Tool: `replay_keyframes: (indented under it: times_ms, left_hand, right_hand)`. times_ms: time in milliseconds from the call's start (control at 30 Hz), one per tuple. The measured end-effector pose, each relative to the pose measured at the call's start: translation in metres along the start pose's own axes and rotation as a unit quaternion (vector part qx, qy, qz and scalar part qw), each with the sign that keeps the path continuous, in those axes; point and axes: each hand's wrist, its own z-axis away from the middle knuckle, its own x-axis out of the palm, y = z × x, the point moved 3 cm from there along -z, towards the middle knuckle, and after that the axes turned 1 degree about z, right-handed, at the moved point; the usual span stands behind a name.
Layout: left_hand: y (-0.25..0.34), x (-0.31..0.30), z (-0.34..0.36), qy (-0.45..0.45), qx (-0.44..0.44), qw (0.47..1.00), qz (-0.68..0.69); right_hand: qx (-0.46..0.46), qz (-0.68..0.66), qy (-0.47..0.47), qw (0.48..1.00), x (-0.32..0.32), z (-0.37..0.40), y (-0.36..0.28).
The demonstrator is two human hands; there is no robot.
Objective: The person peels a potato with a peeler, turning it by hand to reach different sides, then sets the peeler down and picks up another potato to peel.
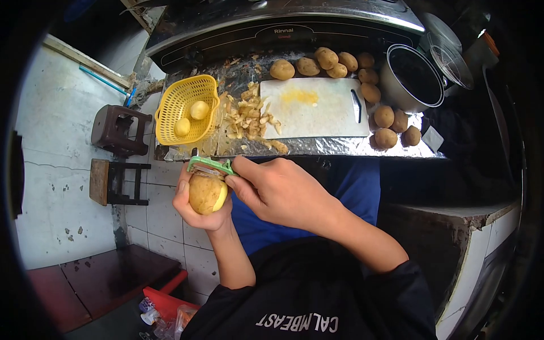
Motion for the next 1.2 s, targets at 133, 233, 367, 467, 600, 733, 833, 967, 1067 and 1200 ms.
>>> replay_keyframes:
  times_ms: [133, 233, 367, 467, 600, 733, 833, 967, 1067, 1200]
  left_hand:
    - [0.021, 0.007, -0.005, -0.088, -0.113, 0.987, 0.078]
    - [0.016, 0.015, -0.008, -0.124, -0.152, 0.976, 0.099]
    - [-0.002, 0.024, -0.021, -0.163, -0.178, 0.962, 0.125]
    - [-0.015, 0.034, -0.032, -0.221, -0.200, 0.942, 0.158]
    - [-0.043, 0.042, -0.044, -0.168, -0.197, 0.952, 0.166]
    - [-0.042, 0.048, -0.054, -0.138, -0.162, 0.969, 0.125]
    - [-0.043, 0.050, -0.059, -0.176, -0.191, 0.946, 0.195]
    - [-0.049, 0.041, -0.062, -0.194, -0.175, 0.945, 0.197]
    - [-0.041, 0.042, -0.062, -0.133, -0.196, 0.954, 0.184]
    - [-0.040, 0.035, -0.063, -0.063, -0.183, 0.943, 0.269]
  right_hand:
    - [-0.005, 0.010, -0.003, 1.000, -0.004, 0.002, 0.007]
    - [0.002, 0.020, 0.008, 1.000, -0.008, -0.001, 0.006]
    - [0.015, 0.034, -0.004, 0.999, -0.007, -0.013, 0.022]
    - [0.037, 0.043, 0.023, 0.998, -0.004, -0.028, 0.044]
    - [0.135, -0.093, 0.044, 0.986, 0.002, -0.051, 0.080]
    - [0.092, -0.160, 0.035, 0.982, 0.013, -0.053, 0.075]
    - [0.134, -0.316, 0.061, 0.937, 0.012, -0.065, 0.077]
    - [0.199, -0.295, 0.081, 0.931, 0.008, -0.088, 0.106]
    - [0.150, -0.089, 0.107, 0.979, 0.003, -0.093, 0.110]
    - [0.131, -0.074, 0.056, 0.987, -0.006, -0.064, 0.060]
